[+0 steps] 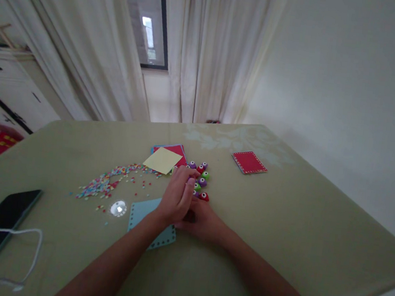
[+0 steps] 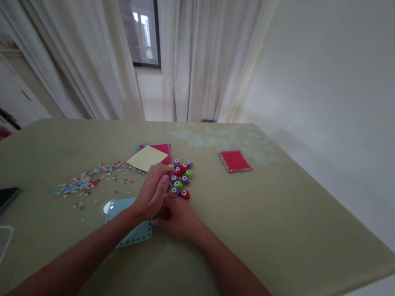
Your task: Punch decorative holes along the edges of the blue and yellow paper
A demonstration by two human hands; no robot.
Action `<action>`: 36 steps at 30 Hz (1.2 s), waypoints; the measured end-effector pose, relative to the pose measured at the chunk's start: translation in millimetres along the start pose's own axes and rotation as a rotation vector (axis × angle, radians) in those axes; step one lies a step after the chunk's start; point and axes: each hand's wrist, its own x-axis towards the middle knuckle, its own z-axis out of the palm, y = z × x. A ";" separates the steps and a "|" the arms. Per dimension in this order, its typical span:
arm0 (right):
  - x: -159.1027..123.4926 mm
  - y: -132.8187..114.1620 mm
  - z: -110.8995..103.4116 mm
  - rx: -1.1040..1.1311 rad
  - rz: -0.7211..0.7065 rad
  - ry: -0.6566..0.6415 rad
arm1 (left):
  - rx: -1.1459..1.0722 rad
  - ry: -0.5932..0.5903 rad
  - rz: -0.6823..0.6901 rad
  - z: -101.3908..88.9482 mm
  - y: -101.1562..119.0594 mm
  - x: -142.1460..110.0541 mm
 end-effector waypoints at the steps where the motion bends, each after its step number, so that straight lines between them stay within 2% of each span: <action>1: -0.6 -1.1 -0.1 -0.026 0.011 -0.002 | 0.008 0.031 -0.022 -8.5 -2.7 -1.1; 3: -1.2 -4.4 -1.1 -0.086 0.028 -0.004 | 0.033 0.050 -0.063 -26.5 -11.5 -9.6; 7: -0.5 -11.1 -3.6 -0.113 0.063 -0.012 | 0.111 -0.110 -0.056 -55.7 -38.0 -49.4; 10: 0.0 -13.5 -3.8 -0.083 0.093 0.004 | 0.184 -0.210 -0.055 -65.5 -56.7 -81.1; 13: 0.0 -13.3 -3.2 -0.072 0.103 0.024 | 0.228 -0.262 -0.051 -67.1 -68.1 -97.8; 21: -0.2 -6.8 -2.7 -0.037 0.116 0.007 | 0.284 -0.273 -0.001 -61.9 -77.1 -103.5; 25: -1.3 -11.1 -4.2 -0.003 0.147 -0.012 | 0.284 -0.265 0.017 -61.2 -77.9 -106.0; 31: 0.9 -32.4 -6.1 0.092 0.187 0.110 | 0.264 -0.227 0.018 -61.1 -74.4 -107.3; 36: 21.1 -59.3 0.9 0.317 0.084 0.137 | 0.239 -0.203 0.024 -58.5 -72.6 -107.7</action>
